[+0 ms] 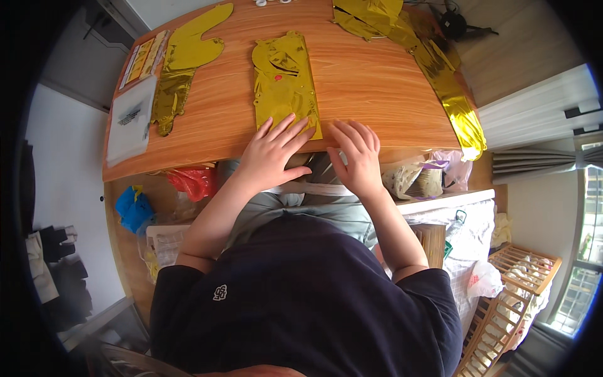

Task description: Folding a gold foil letter balloon and inserting it into a plastic packaging sleeve with a cardboard backing.

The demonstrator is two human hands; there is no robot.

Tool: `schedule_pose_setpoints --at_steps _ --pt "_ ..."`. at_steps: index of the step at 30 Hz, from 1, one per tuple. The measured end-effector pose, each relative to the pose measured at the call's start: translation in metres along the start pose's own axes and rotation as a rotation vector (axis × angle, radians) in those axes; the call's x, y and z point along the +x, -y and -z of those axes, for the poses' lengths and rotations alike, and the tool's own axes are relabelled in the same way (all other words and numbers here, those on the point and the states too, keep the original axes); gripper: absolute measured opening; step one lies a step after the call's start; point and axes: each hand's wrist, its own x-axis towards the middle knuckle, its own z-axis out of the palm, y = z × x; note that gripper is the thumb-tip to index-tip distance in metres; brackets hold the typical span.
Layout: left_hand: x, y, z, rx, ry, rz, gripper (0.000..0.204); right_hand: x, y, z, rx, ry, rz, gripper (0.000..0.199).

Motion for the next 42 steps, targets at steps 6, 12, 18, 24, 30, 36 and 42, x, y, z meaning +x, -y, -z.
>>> schedule_pose_setpoints --at_steps 6,12,18,24,30,36,42 --pt "-0.002 0.009 0.012 -0.367 0.021 0.093 0.095 0.008 0.001 -0.009 -0.072 0.110 0.156 0.040" --pt "-0.022 0.039 0.022 -1.459 -0.400 0.294 0.093 0.000 -0.008 -0.015 -0.020 -0.019 0.194 0.032" --pt "-0.060 0.046 0.046 -0.598 -0.126 0.069 0.081 -0.008 -0.015 -0.009 0.041 -0.094 0.297 0.032" --pt "-0.045 0.027 0.036 0.024 -0.012 0.006 0.087 -0.015 -0.025 -0.011 0.018 -0.054 0.332 0.043" --pt "-0.025 0.032 0.036 0.059 0.055 0.103 0.098 0.023 -0.009 -0.002 0.002 0.075 0.204 0.057" --pt "-0.020 0.038 0.031 -0.058 0.126 0.072 0.099 0.042 -0.004 0.000 -0.009 0.300 0.089 0.068" --pt "-0.024 0.042 0.036 -0.114 0.107 -0.004 0.089 0.041 -0.005 0.006 0.033 0.398 0.106 0.066"
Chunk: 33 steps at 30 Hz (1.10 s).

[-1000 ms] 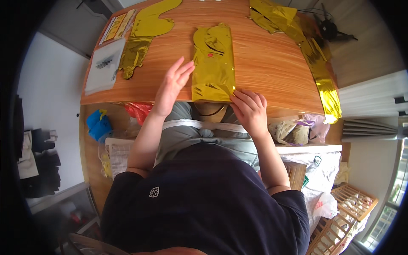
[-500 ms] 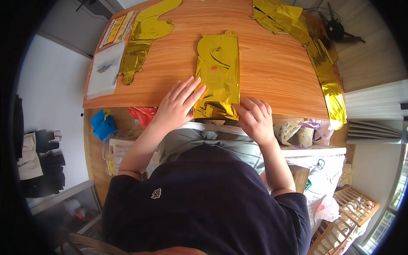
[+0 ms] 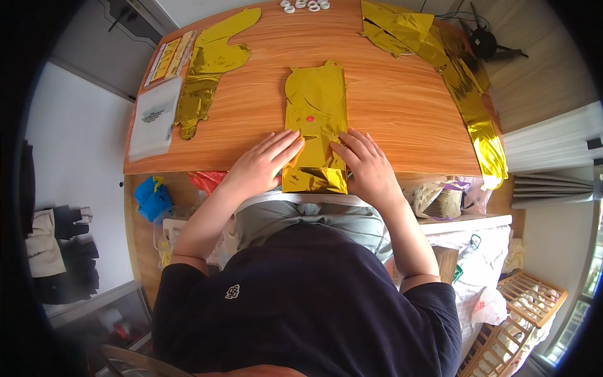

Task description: Folding a gold foil letter balloon and inserting it into a plastic packaging sleeve with a cardboard backing.

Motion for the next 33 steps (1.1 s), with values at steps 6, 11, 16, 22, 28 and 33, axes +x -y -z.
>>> schedule_pose_setpoints --at_steps 6,11,16,22,28,33 --pt "-0.007 -0.003 -0.006 0.026 -0.127 -0.041 0.071 -0.007 -0.001 -0.005 0.093 -0.052 0.070 0.064" --pt "-0.009 -0.006 -0.008 0.048 -0.158 -0.047 0.065 -0.007 0.000 -0.009 0.071 -0.134 0.081 0.059" --pt "-0.010 -0.002 -0.014 0.109 -0.211 -0.068 0.059 -0.008 -0.002 -0.013 0.035 -0.153 0.112 0.055" --pt "-0.009 -0.002 -0.018 0.166 -0.241 -0.068 0.048 -0.008 -0.001 -0.015 -0.023 -0.174 0.132 0.053" --pt "-0.008 -0.004 -0.017 0.182 -0.270 -0.054 0.046 -0.006 0.000 -0.017 -0.040 -0.190 0.135 0.056" --pt "-0.008 -0.006 -0.013 0.129 -0.222 -0.015 0.046 -0.007 0.001 -0.015 -0.114 -0.178 0.147 0.060"
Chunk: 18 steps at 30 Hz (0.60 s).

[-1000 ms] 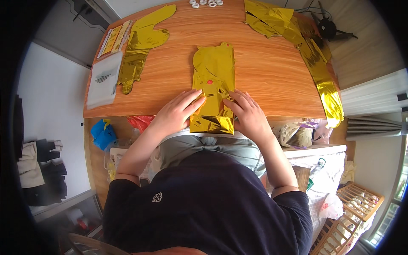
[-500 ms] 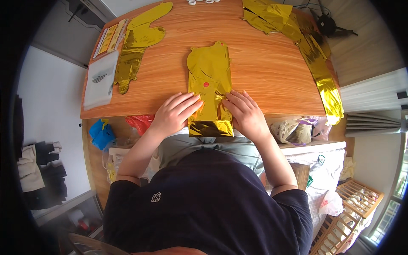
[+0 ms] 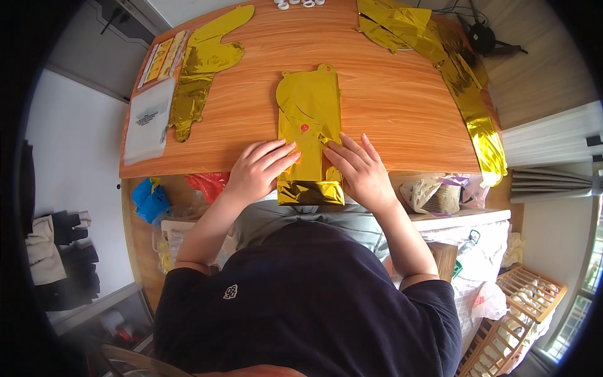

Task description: Folding a gold foil letter balloon and inserting it into a plastic packaging sleeve with a cardboard backing.

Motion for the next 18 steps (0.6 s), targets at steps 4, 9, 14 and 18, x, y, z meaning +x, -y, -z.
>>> schedule_pose_setpoints --at_steps 4,9,14,18 --pt "-0.0006 0.0014 -0.0020 -0.032 -0.033 0.002 0.048 0.0008 -0.0016 -0.0013 0.068 0.002 0.007 0.061" --pt "-0.0022 0.0017 -0.0019 -0.047 -0.034 0.007 0.048 0.0032 0.0001 0.0011 0.082 0.017 -0.025 0.055" --pt "-0.0022 0.0026 -0.0009 -0.057 -0.028 0.006 0.048 0.0052 -0.0019 -0.0002 0.042 -0.012 0.071 0.048" --pt "-0.0014 0.0033 0.0005 -0.077 -0.018 0.002 0.046 0.0085 -0.0003 0.0031 0.044 -0.014 0.081 0.040"
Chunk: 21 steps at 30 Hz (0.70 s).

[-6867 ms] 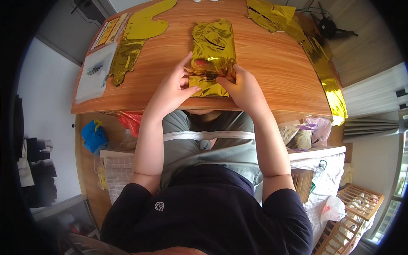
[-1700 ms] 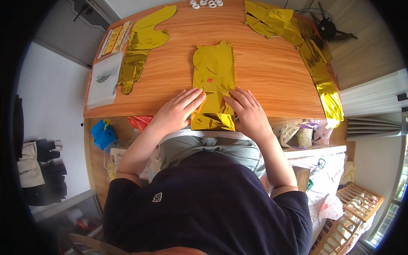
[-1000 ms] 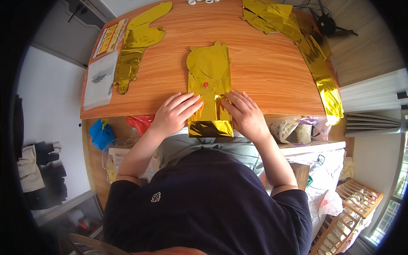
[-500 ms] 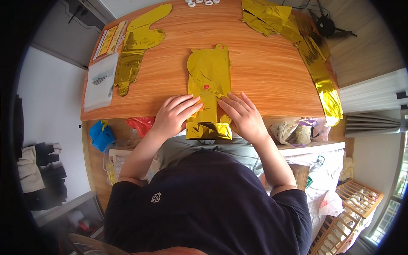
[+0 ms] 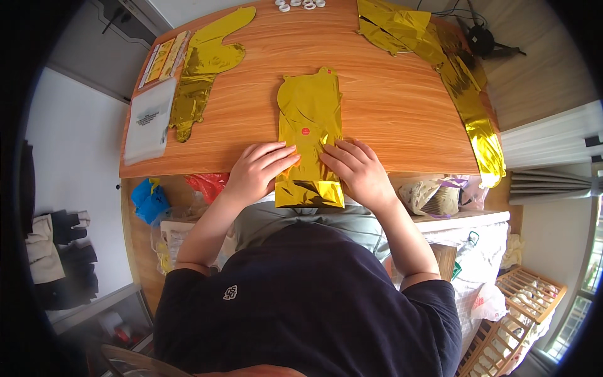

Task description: Folding a gold foil letter balloon and inserting it into a plastic packaging sleeve with a cardboard backing.

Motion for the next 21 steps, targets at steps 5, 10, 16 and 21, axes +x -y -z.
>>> schedule_pose_setpoints --at_steps 5,10,16,21 --pt "0.008 0.002 0.011 -0.177 0.055 0.103 0.041 0.003 -0.003 -0.001 0.112 -0.025 -0.049 0.035" --pt "0.018 0.007 0.010 -0.317 0.065 0.214 0.035 0.007 -0.006 0.001 0.182 -0.022 -0.144 0.034" --pt "0.018 0.006 0.013 -0.322 0.028 0.166 0.041 0.004 -0.009 0.010 0.243 0.029 -0.160 0.041" --pt "0.010 0.010 0.009 -0.268 0.027 0.112 0.046 0.003 -0.011 0.014 0.251 0.044 -0.125 0.043"
